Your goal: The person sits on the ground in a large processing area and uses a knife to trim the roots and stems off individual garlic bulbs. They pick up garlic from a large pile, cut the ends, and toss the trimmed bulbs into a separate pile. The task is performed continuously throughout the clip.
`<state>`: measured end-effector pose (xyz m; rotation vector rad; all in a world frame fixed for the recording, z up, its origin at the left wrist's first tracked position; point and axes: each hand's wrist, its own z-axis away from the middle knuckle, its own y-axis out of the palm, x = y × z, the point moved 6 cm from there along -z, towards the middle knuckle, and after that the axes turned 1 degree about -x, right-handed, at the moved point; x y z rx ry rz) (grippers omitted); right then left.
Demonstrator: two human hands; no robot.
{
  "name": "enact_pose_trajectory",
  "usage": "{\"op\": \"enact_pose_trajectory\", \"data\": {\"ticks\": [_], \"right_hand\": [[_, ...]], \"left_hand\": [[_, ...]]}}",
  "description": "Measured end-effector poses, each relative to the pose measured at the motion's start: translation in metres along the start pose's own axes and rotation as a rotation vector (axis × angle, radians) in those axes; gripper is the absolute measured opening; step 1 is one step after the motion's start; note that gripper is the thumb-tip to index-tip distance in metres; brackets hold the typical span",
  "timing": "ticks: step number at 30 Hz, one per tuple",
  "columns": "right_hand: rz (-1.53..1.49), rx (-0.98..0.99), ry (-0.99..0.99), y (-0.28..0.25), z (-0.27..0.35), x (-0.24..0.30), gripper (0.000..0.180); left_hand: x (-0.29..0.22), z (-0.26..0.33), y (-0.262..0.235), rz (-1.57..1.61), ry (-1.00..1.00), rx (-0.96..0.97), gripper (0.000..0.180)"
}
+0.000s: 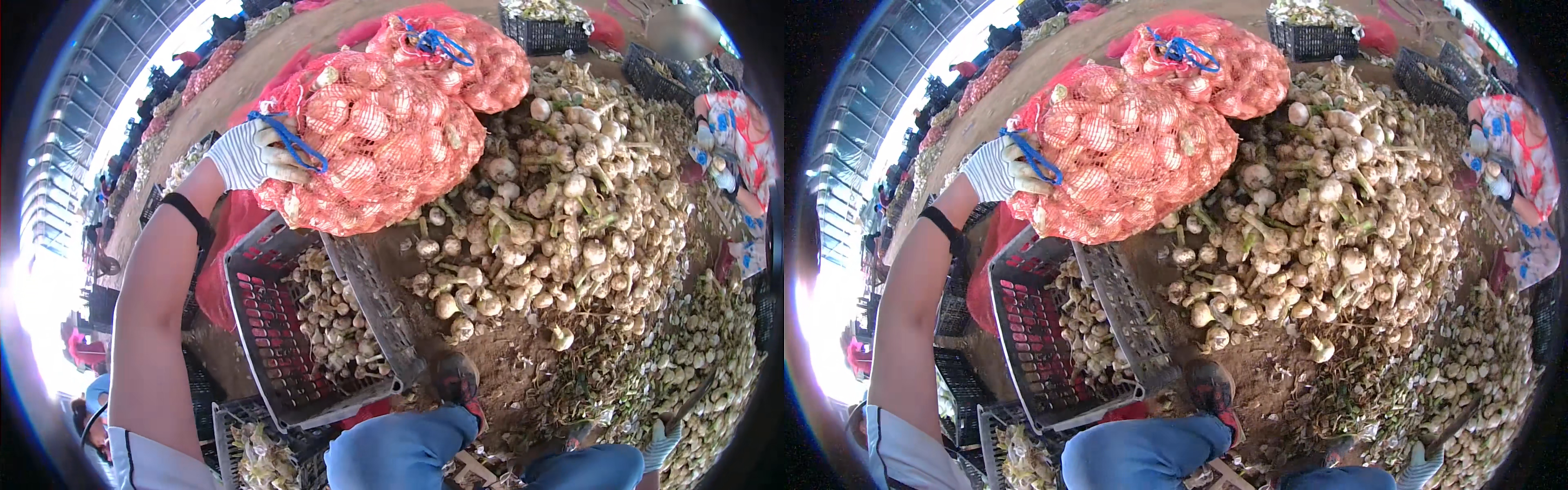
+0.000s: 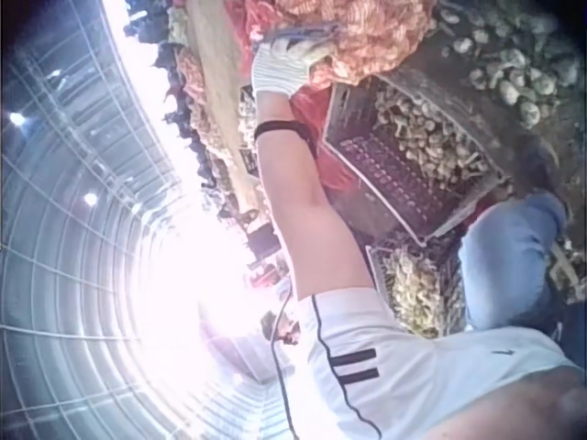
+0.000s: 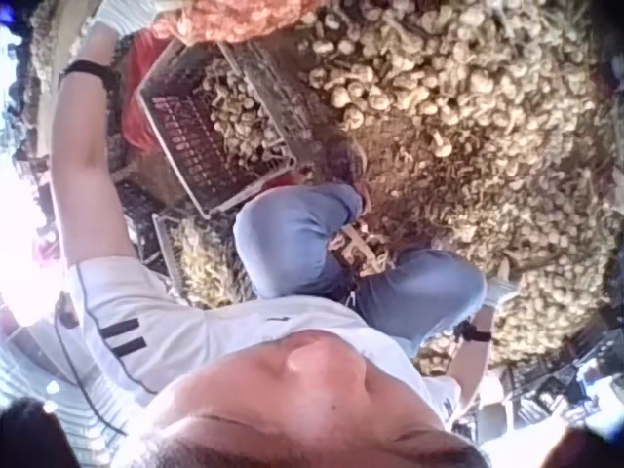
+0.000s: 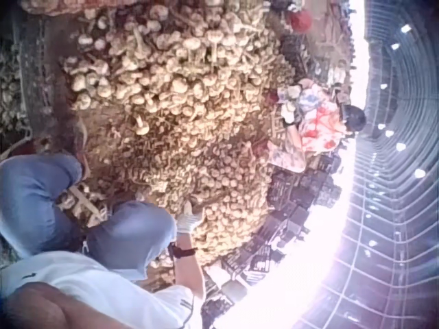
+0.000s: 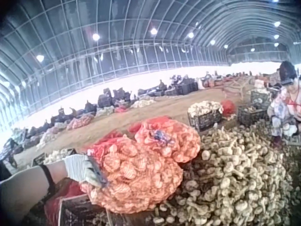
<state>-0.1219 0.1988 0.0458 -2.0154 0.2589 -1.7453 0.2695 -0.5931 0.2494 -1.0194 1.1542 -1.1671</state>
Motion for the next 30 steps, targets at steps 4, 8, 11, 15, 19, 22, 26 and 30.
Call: {"op": "enact_pose_trajectory", "data": {"ticks": [4, 8, 11, 15, 19, 22, 26, 30], "right_hand": [[-0.034, 0.017, 0.055, 0.014, -0.006, 0.004, 0.016], [0.096, 0.028, 0.018, 0.013, -0.015, -0.011, 0.014], [0.2, 0.029, -0.071, 0.022, -0.017, -0.011, 0.014], [0.264, -0.001, -0.162, -0.008, -0.032, -0.039, 0.014], [0.26, 0.026, -0.097, -0.007, -0.042, -0.038, 0.017], [0.185, -0.005, -0.043, 0.02, -0.04, -0.025, 0.022], [0.203, -0.078, -0.119, 0.019, -0.036, -0.021, 0.028], [0.229, 0.004, -0.086, 0.014, -0.047, -0.034, 0.034]], "left_hand": [[0.02, 0.005, -0.007, -0.601, 0.184, 0.124, 0.028], [0.032, -0.006, -0.022, -0.692, 0.279, 0.118, 0.028], [0.052, 0.0, -0.034, -0.725, 0.229, 0.086, 0.031], [0.125, 0.017, -0.04, 0.776, -0.341, -0.004, 0.041], [0.142, 0.043, -0.033, 0.002, -0.058, 0.045, 0.048], [0.15, 0.055, -0.024, 0.128, -0.268, -0.104, 0.054], [0.144, 0.054, -0.017, 0.618, -0.3, -0.211, 0.04], [0.135, 0.06, -0.008, 0.555, -0.216, -0.135, 0.035]]}}
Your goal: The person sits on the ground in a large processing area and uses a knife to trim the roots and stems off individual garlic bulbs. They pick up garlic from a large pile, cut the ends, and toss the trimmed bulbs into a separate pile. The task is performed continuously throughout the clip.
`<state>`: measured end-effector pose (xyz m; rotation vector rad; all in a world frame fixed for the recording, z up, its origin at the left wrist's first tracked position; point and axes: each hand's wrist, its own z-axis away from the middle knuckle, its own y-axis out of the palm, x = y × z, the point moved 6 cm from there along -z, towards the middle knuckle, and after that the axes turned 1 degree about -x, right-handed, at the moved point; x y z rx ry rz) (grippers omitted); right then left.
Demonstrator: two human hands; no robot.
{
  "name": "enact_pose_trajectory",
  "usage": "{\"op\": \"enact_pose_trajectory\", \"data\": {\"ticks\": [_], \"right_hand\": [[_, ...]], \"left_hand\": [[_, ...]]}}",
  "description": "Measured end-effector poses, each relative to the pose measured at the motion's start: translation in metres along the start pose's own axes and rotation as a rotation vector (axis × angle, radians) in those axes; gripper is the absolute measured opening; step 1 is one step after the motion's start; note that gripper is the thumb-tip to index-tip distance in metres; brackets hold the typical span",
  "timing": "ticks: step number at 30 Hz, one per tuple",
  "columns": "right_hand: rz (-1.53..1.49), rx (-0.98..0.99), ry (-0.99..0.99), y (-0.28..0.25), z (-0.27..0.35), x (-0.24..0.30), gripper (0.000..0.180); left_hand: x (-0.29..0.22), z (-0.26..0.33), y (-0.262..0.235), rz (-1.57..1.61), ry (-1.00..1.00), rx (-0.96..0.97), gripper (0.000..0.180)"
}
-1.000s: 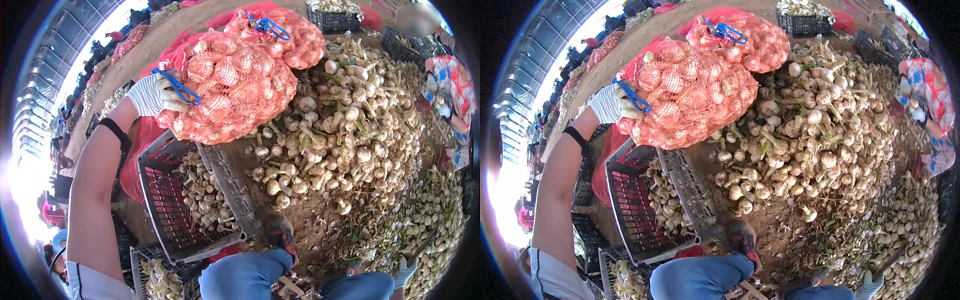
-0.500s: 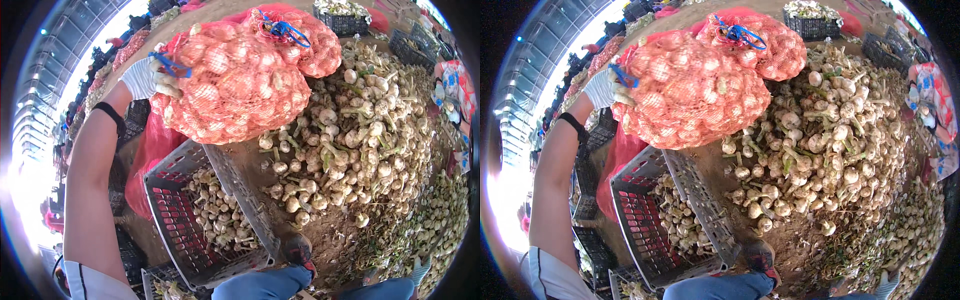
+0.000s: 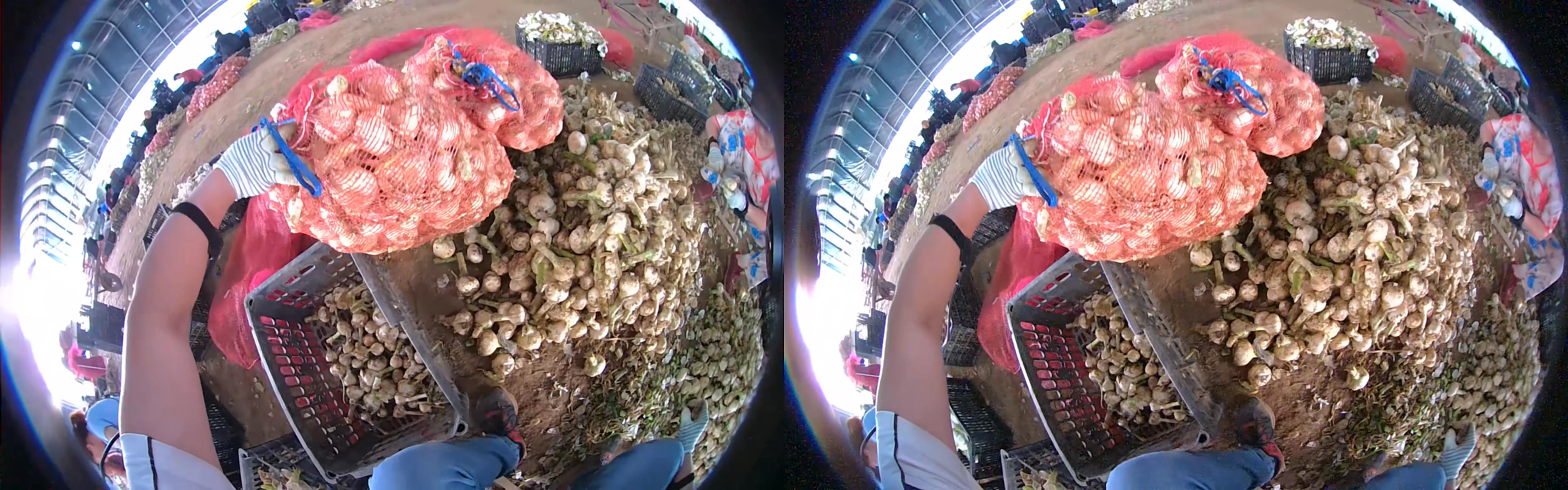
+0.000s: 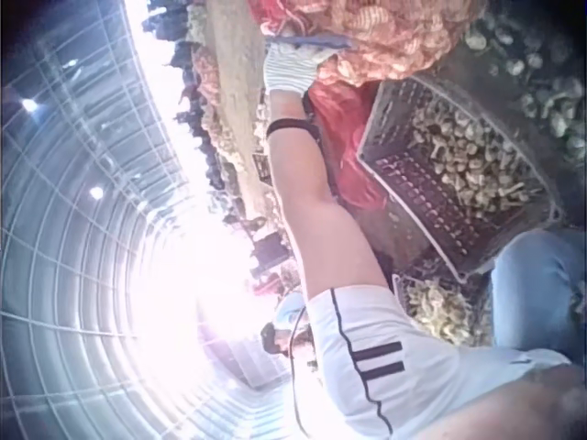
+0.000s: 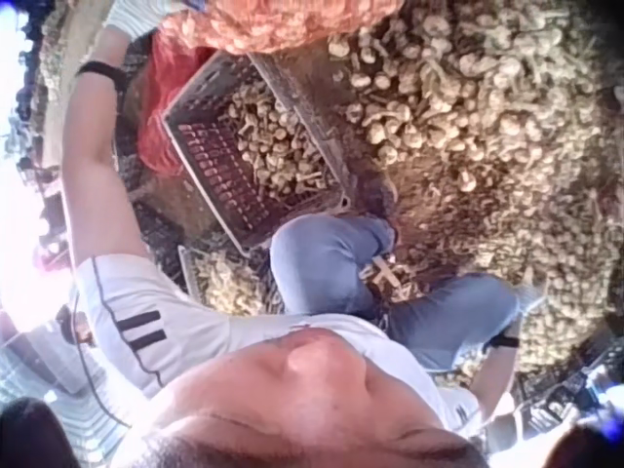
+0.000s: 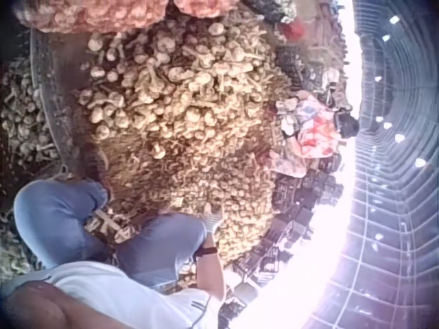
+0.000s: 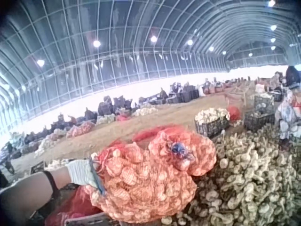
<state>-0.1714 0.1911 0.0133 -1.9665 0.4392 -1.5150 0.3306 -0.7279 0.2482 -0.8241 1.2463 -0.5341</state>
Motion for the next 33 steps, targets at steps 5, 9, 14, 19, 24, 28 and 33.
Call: {"op": "enact_pose_trajectory", "data": {"ticks": [5, 9, 14, 19, 24, 28, 33], "right_hand": [[-0.119, -0.074, 0.044, -0.03, 0.0, -0.022, 0.041], [-0.081, 0.03, 0.184, -0.036, -0.012, -0.033, 0.046], [-0.259, -0.125, 0.14, -0.036, -0.023, -0.055, 0.055], [-0.209, 0.014, 0.071, -0.005, -0.019, 0.008, 0.043], [-0.331, -0.136, -0.061, -0.006, -0.019, 0.064, 0.019], [-0.161, 0.146, -0.005, -0.036, -0.035, 0.095, 0.036], [-0.056, 0.321, -0.3, 0.014, 0.024, 0.304, 0.017]], "left_hand": [[-0.018, 0.006, 0.024, -0.41, 0.091, 0.008, 0.034], [-0.072, 0.018, 0.051, -1.426, 0.337, 0.048, 0.028], [-0.132, 0.034, 0.091, -1.35, 0.314, -0.036, 0.033], [-0.171, 0.103, 0.122, -1.146, 0.014, -0.304, 0.044], [-0.088, 0.266, 0.217, -0.685, -1.175, -0.755, 0.075], [-0.077, 0.334, 0.322, 0.091, -1.587, -0.642, 0.09], [-0.089, 0.315, 0.361, 0.499, -1.337, -0.943, 0.043]]}}
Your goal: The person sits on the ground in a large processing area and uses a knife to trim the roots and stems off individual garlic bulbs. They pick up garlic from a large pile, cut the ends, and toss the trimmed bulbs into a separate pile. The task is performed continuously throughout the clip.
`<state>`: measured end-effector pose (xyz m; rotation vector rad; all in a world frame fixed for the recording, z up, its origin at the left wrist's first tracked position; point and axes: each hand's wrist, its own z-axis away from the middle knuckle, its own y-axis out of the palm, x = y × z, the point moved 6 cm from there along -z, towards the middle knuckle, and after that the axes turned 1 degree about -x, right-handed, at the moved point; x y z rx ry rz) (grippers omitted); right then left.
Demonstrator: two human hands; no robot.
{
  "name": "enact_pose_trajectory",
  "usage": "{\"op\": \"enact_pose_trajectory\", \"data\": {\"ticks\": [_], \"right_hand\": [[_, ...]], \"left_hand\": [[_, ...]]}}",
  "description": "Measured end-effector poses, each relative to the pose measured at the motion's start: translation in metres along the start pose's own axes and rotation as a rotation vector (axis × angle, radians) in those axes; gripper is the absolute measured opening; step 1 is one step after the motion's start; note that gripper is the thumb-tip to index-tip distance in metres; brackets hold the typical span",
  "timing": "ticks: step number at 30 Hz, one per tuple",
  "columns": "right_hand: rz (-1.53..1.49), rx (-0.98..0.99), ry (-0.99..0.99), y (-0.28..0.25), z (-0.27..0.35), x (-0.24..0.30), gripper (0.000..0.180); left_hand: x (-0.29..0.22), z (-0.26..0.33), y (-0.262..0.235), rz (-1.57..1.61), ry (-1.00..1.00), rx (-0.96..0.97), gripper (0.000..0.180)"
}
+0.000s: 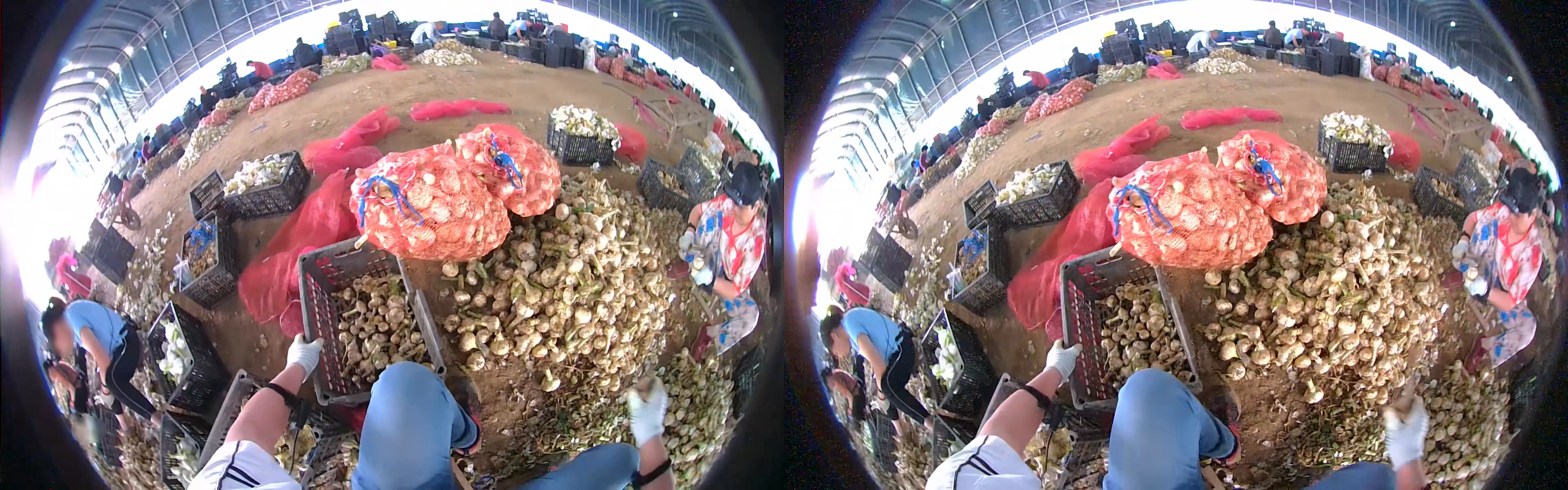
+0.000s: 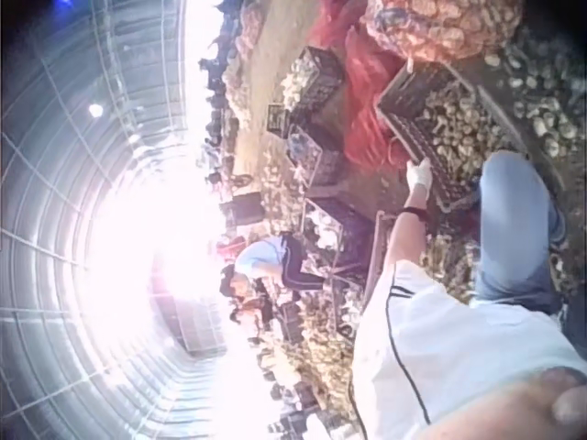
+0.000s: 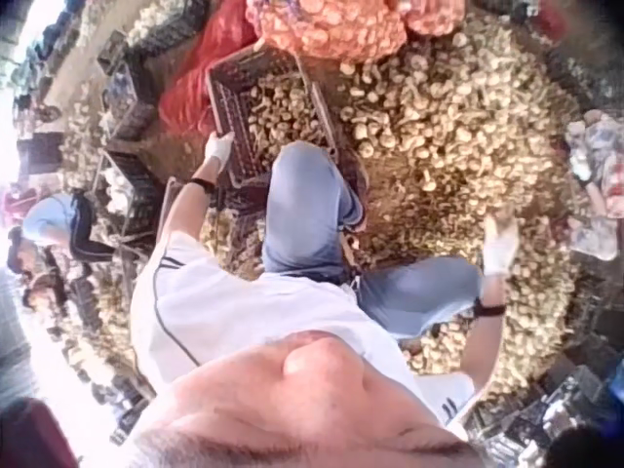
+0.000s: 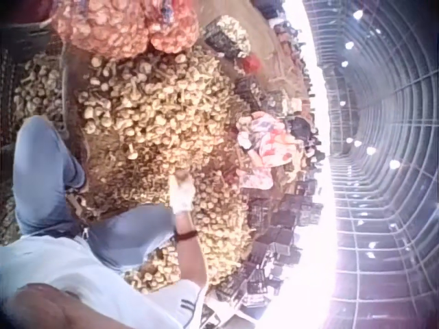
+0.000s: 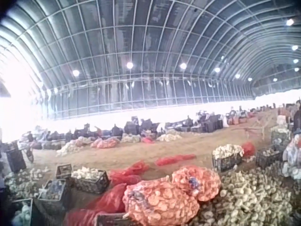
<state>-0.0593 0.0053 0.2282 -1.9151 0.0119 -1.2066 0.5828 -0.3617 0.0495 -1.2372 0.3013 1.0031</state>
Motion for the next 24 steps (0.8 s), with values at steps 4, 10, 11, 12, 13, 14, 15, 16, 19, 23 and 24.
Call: {"op": "enact_pose_trajectory", "data": {"ticks": [4, 10, 11, 12, 13, 14, 15, 16, 19, 23, 24], "right_hand": [[0.333, 0.722, 0.193, 0.11, 0.028, 0.05, 0.012], [0.833, 0.906, -0.113, 0.107, 0.04, 0.075, 0.038], [0.802, 0.854, -0.163, 0.098, 0.037, 0.077, 0.038], [0.757, 0.782, -0.226, 0.088, 0.028, 0.083, 0.038], [0.764, 0.718, -0.243, 0.079, 0.02, 0.088, 0.036], [0.763, 0.678, -0.177, 0.069, 0.01, 0.096, 0.033], [0.73, 0.618, -0.198, 0.062, 0.002, 0.109, 0.032], [0.709, 0.552, -0.198, 0.051, -0.006, 0.112, 0.031], [0.563, 0.414, -0.244, 0.024, -0.024, 0.122, 0.026], [0.458, 0.276, -0.373, -0.006, -0.039, 0.129, 0.027], [0.448, 0.277, -0.39, -0.01, -0.038, 0.134, 0.029]], "left_hand": [[0.026, -0.019, -0.014, -0.023, 0.188, -0.169, 0.035], [0.015, 0.016, -0.005, 0.177, 0.052, 0.023, 0.034], [0.034, 0.012, -0.001, 0.135, 0.118, -0.03, 0.031], [0.033, 0.008, -0.004, 0.1, 0.203, -0.098, 0.029], [0.028, 0.024, -0.005, 0.051, 0.225, -0.118, 0.031], [0.042, 0.018, 0.0, 0.077, 0.153, -0.095, 0.033], [0.067, 0.005, -0.003, 0.143, 0.185, -0.11, 0.032], [0.071, 0.006, 0.0, 0.207, 0.22, -0.103, 0.032], [0.092, 0.046, -0.008, 0.068, 0.185, -0.158, 0.025], [0.087, 0.109, -0.011, 0.128, -0.003, -0.219, 0.037], [0.075, 0.137, -0.017, 0.132, -0.09, -0.214, 0.037]]}}
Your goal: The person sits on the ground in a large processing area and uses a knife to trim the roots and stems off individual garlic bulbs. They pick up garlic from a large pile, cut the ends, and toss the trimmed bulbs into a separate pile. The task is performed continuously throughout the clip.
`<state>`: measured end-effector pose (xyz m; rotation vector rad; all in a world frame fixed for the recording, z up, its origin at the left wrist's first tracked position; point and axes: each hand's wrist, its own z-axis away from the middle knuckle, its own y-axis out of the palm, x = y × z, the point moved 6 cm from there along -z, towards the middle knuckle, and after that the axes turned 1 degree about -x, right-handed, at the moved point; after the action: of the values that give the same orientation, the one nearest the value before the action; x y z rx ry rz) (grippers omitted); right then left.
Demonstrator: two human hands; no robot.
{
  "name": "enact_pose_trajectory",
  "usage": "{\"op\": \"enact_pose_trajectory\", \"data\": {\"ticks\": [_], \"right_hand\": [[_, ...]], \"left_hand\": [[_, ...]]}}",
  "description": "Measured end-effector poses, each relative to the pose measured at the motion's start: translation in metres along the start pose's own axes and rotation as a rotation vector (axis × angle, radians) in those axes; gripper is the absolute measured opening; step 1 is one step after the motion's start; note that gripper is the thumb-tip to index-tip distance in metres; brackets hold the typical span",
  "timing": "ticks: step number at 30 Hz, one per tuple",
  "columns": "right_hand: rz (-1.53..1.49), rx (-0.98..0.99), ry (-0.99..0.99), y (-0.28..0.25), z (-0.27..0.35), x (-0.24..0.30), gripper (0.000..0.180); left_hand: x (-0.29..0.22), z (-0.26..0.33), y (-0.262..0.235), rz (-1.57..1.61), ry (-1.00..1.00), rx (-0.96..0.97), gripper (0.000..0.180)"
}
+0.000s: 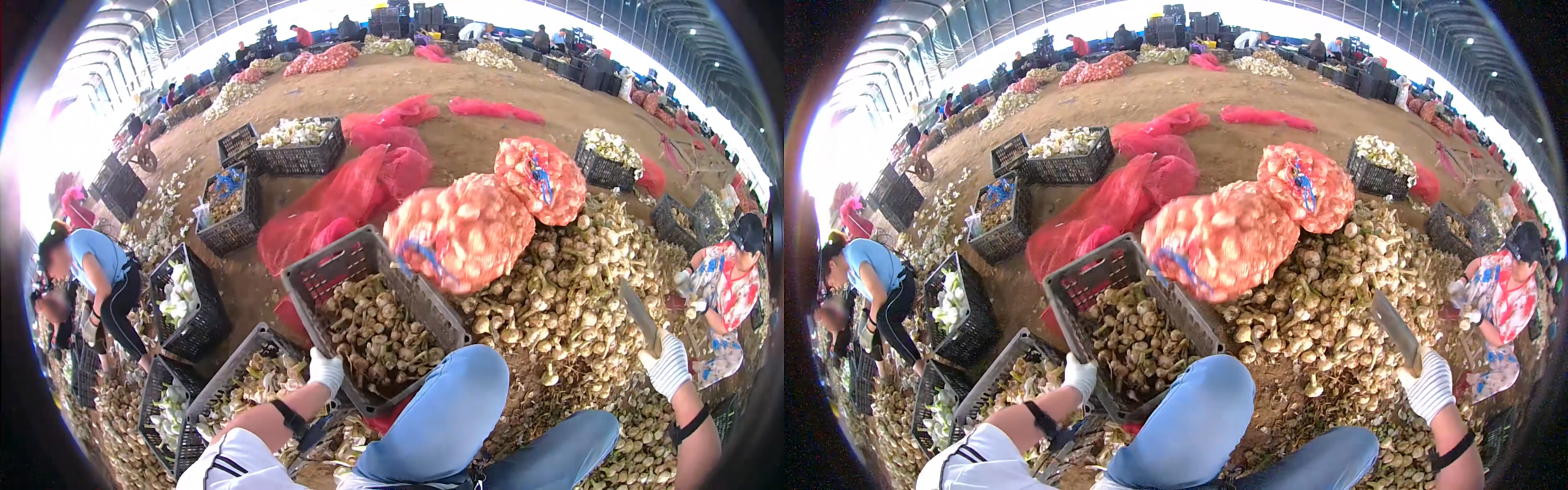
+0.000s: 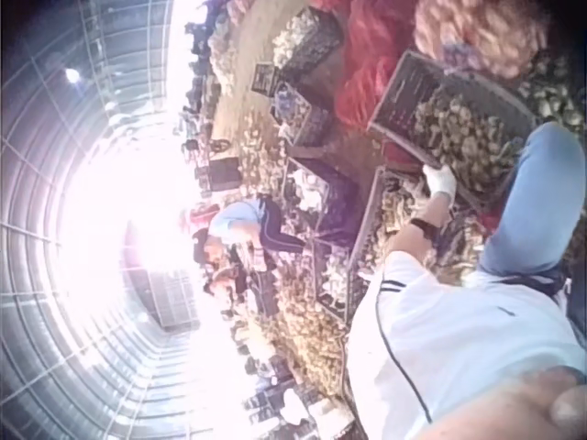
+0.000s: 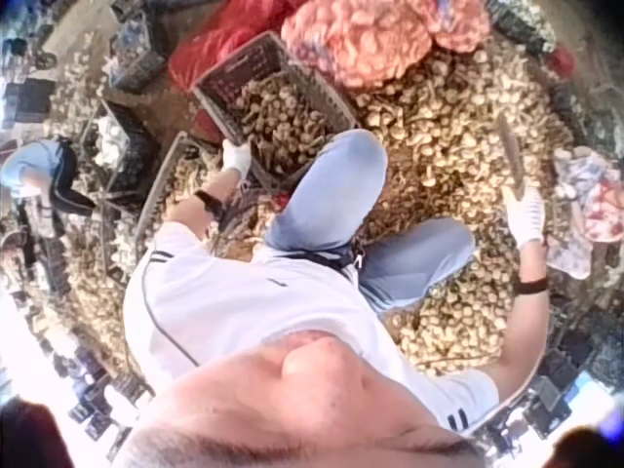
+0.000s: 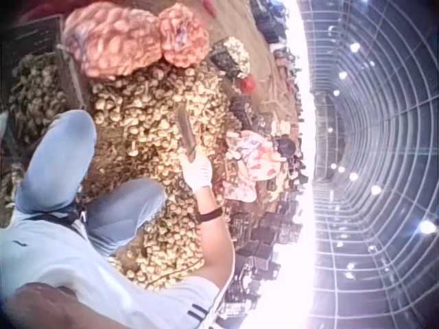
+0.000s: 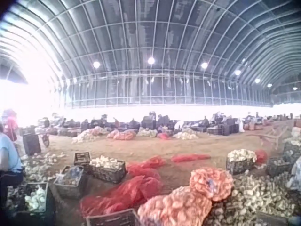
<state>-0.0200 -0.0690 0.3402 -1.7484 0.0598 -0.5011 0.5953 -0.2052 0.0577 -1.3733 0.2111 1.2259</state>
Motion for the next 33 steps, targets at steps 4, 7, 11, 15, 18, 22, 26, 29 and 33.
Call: {"op": "enact_pose_trajectory", "data": {"ticks": [4, 7, 11, 15, 18, 22, 26, 29, 33], "right_hand": [[-0.031, -0.049, -0.022, -0.001, 0.003, -0.01, 0.03], [0.037, -0.01, 0.005, -0.01, 0.011, -0.008, 0.03], [0.091, -0.041, -0.028, -0.017, 0.025, -0.031, 0.032], [0.158, -0.157, 0.013, -0.052, 0.044, -0.047, 0.034], [0.17, -0.247, -0.046, -0.057, 0.048, -0.06, 0.031], [-0.112, -0.205, 0.116, -0.058, 0.031, -0.054, 0.027], [-0.113, -0.329, 0.08, -0.035, 0.02, -0.047, 0.029], [-0.263, -0.392, 0.128, 0.019, 0.02, -0.1, 0.027], [-1.487, -0.275, 0.668, 0.129, 0.04, -0.082, 0.024]], "left_hand": [[0.044, 0.008, 0.007, 0.177, 0.001, 0.008, 0.042], [0.039, 0.009, 0.003, 0.094, -0.079, 0.056, 0.045], [0.033, 0.007, -0.031, 0.181, -0.117, 0.097, 0.052], [-0.003, 0.002, -0.045, -0.05, 0.183, -0.118, 0.077], [-0.056, 0.038, -0.051, -0.075, 0.697, -0.288, 0.07], [-0.103, 0.086, -0.009, -0.177, 1.008, -0.097, 0.064], [-0.101, 0.089, 0.029, -0.223, 0.946, 0.005, 0.061], [-0.139, 0.113, 0.044, -0.272, 1.058, -0.001, 0.06], [-0.163, 0.103, 0.048, -0.312, 1.07, -0.102, 0.055]]}}
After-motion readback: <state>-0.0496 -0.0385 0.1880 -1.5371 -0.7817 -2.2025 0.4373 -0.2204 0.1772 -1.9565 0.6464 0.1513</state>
